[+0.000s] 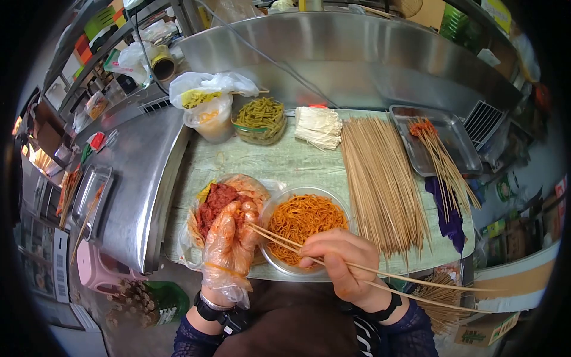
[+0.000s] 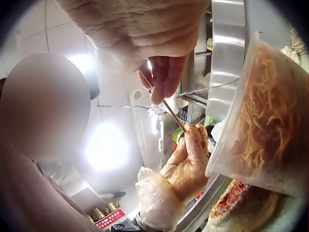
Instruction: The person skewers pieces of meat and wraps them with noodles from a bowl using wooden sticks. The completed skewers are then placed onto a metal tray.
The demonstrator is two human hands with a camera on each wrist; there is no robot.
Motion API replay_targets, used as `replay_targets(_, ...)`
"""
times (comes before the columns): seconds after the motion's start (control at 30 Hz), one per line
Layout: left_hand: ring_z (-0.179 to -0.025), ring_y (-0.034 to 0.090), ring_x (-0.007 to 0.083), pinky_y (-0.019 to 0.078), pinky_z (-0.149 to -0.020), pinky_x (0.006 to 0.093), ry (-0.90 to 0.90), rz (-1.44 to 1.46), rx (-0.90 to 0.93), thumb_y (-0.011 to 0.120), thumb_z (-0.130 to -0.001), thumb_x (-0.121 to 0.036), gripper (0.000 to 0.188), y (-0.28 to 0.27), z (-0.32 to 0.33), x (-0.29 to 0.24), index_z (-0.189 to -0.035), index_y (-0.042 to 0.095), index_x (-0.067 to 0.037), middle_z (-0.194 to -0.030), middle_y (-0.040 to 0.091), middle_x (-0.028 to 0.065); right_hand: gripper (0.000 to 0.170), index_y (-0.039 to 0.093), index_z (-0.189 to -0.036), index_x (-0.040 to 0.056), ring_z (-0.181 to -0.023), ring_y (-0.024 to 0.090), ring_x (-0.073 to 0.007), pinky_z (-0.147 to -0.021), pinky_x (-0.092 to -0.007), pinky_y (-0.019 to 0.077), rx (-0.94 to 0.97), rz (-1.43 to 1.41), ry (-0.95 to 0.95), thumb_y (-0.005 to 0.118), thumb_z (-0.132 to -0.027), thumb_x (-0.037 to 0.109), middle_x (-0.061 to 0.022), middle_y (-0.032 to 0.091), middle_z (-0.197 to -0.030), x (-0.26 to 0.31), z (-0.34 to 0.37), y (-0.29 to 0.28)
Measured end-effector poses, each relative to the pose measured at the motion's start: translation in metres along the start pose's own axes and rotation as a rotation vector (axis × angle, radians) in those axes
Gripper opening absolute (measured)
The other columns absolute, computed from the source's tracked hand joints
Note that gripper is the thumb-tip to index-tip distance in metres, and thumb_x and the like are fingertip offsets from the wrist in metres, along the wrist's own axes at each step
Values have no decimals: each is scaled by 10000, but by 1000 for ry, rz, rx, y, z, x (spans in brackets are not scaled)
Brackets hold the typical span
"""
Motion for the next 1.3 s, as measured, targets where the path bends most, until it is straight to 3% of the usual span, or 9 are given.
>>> replay_targets(0.07,-1048,563,211,504,-893,312,13,-2,-32,502,-957,-127,280,-1,0,-2,-1199,512,14,-1162,555,135,414,623,-867,-21,-660,640,-198,-620,-284,513,-11,47,-15,393,-989,302,-146,645,-792,-1,0,5)
replay_targets(0.17,-1032,570,208,507,-892,313,49,-28,-64,512,-952,-126,281,-3,0,-2,-1194,516,16,-1151,562,132,197,634,-924,-22,-708,658,-229,-621,-288,533,130,121,-115,496,-908,117,-166,644,-905,0,-3,10)
replay_targets(0.3,-1013,581,207,515,-888,318,154,-74,-55,545,-932,-103,267,-2,-1,-5,-1168,538,21,-1125,582,126,198,639,-937,-9,-723,656,-257,-610,-316,542,184,230,-238,590,-745,-4,-142,646,-894,8,-5,17)
replay_targets(0.7,-1005,579,205,519,-884,331,261,-219,-100,591,-906,-156,216,-9,-1,0,-1058,591,-3,-1050,602,89,274,626,-993,7,-779,643,-247,-635,-308,535,131,298,-378,681,-725,18,-118,618,-950,-1,-12,49)
replay_targets(0.8,-1006,576,208,512,-888,336,340,-396,-16,592,-906,-209,239,4,2,-2,-1040,589,-11,-1026,598,79,236,644,-1003,-3,-762,633,-247,-656,-302,521,70,202,-314,623,-769,-19,-135,606,-936,-10,-15,56)
replay_targets(0.9,-1008,572,210,505,-893,341,444,-450,89,593,-906,-262,268,6,-10,-14,-1021,588,-20,-1002,595,70,186,634,-1018,-14,-744,630,-173,-655,-281,510,175,24,49,598,-837,8,-114,619,-919,-5,-14,38)
replay_targets(0.97,-1125,518,214,469,-938,328,378,-360,86,526,-946,-255,391,-19,-24,-33,-1255,484,-20,-1183,550,112,166,623,-1022,-37,-742,629,-149,-662,-268,513,209,-289,358,572,-880,32,-116,631,-930,-2,-10,13)
replay_targets(1.1,-1190,472,261,463,-933,325,388,-460,-192,532,-933,-321,536,-33,-34,-47,-1383,366,-82,-1317,456,143,209,600,-1045,-53,-772,636,-151,-706,-260,539,-181,-490,459,521,-941,111,-134,647,-954,-21,18,-39)
replay_targets(1.3,-1001,541,197,464,-832,277,649,-913,-226,532,-938,-255,469,-93,-39,-50,-1334,405,-37,-1150,535,116,314,486,-1218,-24,-896,607,-175,-760,-285,518,-769,-483,270,433,-979,174,-137,616,-1054,-77,30,-157)
Point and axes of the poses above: each hand's wrist, its own z-axis away from the middle knuckle, its own y-axis out of the palm, x = y × z, the point moved 3 cm from there along -z, towards the middle knuckle
